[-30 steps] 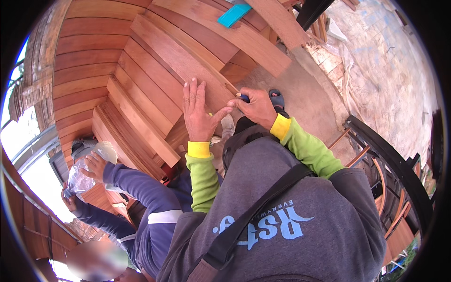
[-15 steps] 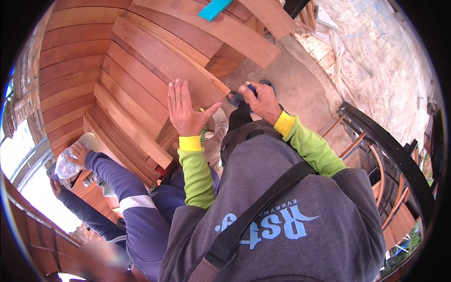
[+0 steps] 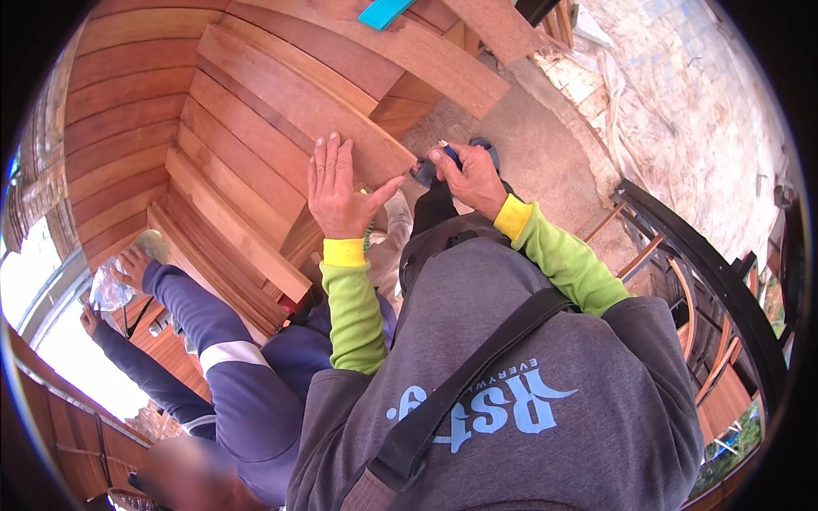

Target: The person is installing wooden panels on a curved ceiling structure. They repeatedly pick up wooden planks, position them against the ceiling, and mark them with a pen. The person adjusts the planks to fit the curve and aligns them with existing panels.

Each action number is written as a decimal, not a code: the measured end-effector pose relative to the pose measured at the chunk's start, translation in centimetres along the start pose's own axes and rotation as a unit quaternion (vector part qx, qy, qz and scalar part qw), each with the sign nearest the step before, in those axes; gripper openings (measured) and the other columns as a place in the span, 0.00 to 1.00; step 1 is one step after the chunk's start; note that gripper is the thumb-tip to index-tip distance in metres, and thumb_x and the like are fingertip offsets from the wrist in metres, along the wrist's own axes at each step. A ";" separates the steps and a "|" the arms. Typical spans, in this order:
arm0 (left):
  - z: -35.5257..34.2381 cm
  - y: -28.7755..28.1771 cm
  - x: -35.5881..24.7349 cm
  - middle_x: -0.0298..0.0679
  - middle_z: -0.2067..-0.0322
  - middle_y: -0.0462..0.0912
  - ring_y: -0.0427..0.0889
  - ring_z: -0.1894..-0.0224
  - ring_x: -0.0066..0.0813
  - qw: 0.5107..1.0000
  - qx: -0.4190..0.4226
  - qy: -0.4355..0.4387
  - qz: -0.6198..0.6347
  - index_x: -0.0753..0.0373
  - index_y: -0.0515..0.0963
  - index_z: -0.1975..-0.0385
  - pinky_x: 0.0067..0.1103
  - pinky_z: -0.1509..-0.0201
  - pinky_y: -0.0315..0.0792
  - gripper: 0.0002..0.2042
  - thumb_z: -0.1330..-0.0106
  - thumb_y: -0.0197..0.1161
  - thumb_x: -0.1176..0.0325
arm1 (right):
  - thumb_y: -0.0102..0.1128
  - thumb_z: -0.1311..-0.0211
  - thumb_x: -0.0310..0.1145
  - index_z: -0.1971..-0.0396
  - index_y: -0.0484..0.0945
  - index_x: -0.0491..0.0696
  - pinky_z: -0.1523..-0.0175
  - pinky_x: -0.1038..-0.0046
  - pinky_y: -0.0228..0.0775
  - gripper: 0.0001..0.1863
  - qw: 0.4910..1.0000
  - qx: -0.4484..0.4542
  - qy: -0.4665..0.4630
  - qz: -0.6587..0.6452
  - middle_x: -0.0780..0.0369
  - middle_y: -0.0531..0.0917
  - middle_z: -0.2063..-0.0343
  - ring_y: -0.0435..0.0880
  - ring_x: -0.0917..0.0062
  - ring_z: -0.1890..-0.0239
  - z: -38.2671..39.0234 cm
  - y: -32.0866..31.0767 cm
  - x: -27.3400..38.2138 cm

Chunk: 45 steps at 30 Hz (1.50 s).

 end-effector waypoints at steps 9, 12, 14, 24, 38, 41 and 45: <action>0.1 0.4 0.3 0.45 0.48 0.76 0.75 0.45 0.45 1.000 0.010 -0.004 0.009 0.65 0.77 0.55 0.35 0.42 0.68 0.37 0.64 0.76 0.47 | 0.53 0.36 0.40 0.75 0.75 0.41 0.75 0.70 0.64 0.17 1.000 0.004 0.014 0.007 0.58 0.74 0.86 0.72 0.74 0.83 -0.1 0.4 0.0; 0.2 0.6 0.6 0.49 0.48 0.76 0.75 0.44 0.45 1.000 0.009 -0.005 0.006 0.67 0.76 0.55 0.36 0.43 0.68 0.39 0.64 0.74 0.43 | 0.54 0.36 0.40 0.73 0.77 0.41 0.75 0.70 0.64 0.16 1.000 0.003 -0.007 -0.007 0.58 0.75 0.86 0.72 0.74 0.83 -0.3 0.7 0.9; 0.4 0.6 0.6 0.49 0.48 0.76 0.74 0.44 0.45 1.000 0.014 -0.014 0.016 0.68 0.76 0.55 0.35 0.43 0.69 0.39 0.64 0.75 0.43 | 0.55 0.37 0.41 0.71 0.78 0.41 0.74 0.70 0.66 0.16 1.000 0.017 -0.023 0.001 0.57 0.76 0.84 0.74 0.72 0.82 -0.4 1.4 0.7; 0.1 1.2 1.6 0.52 0.42 0.69 0.68 0.39 0.48 0.995 0.052 -0.055 0.058 0.70 0.70 0.47 0.34 0.38 0.66 0.47 0.68 0.76 0.45 | 0.58 0.42 0.42 0.73 0.77 0.38 0.71 0.63 0.68 0.18 0.997 0.029 -0.037 0.060 0.48 0.78 0.81 0.80 0.57 0.77 -2.2 3.6 3.2; -6.0 5.6 11.3 0.58 0.34 0.51 0.49 0.31 0.55 0.968 0.014 -0.233 0.095 0.73 0.54 0.36 0.35 0.30 0.48 0.40 0.40 0.60 0.49 | 0.55 0.40 0.39 0.58 0.73 0.41 0.65 0.59 0.73 0.17 0.992 0.002 -0.027 0.121 0.45 0.80 0.74 0.81 0.50 0.69 -1.6 3.3 3.8; -8.2 6.0 16.1 0.63 0.36 0.52 0.50 0.32 0.56 0.941 -0.089 -0.315 0.091 0.76 0.53 0.38 0.35 0.30 0.50 0.44 0.46 0.65 0.53 | 0.59 0.43 0.40 0.52 0.69 0.42 0.68 0.60 0.73 0.22 0.968 0.042 -0.036 0.244 0.47 0.81 0.75 0.81 0.52 0.71 -0.6 3.6 6.1; -11.4 6.3 20.3 0.65 0.38 0.55 0.53 0.34 0.57 0.914 -0.129 -0.350 0.161 0.79 0.52 0.39 0.34 0.31 0.52 0.48 0.56 0.70 0.57 | 0.65 0.49 0.46 0.50 0.66 0.40 0.72 0.65 0.74 0.32 0.925 0.036 -0.137 0.353 0.52 0.80 0.76 0.82 0.59 0.75 0.1 4.0 8.2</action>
Point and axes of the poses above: each hand's wrist, its own z-axis away from the middle knuckle, its own y-axis out of the palm, x = y × z, the point moved 10 cm from there along -z, towards the middle knuckle
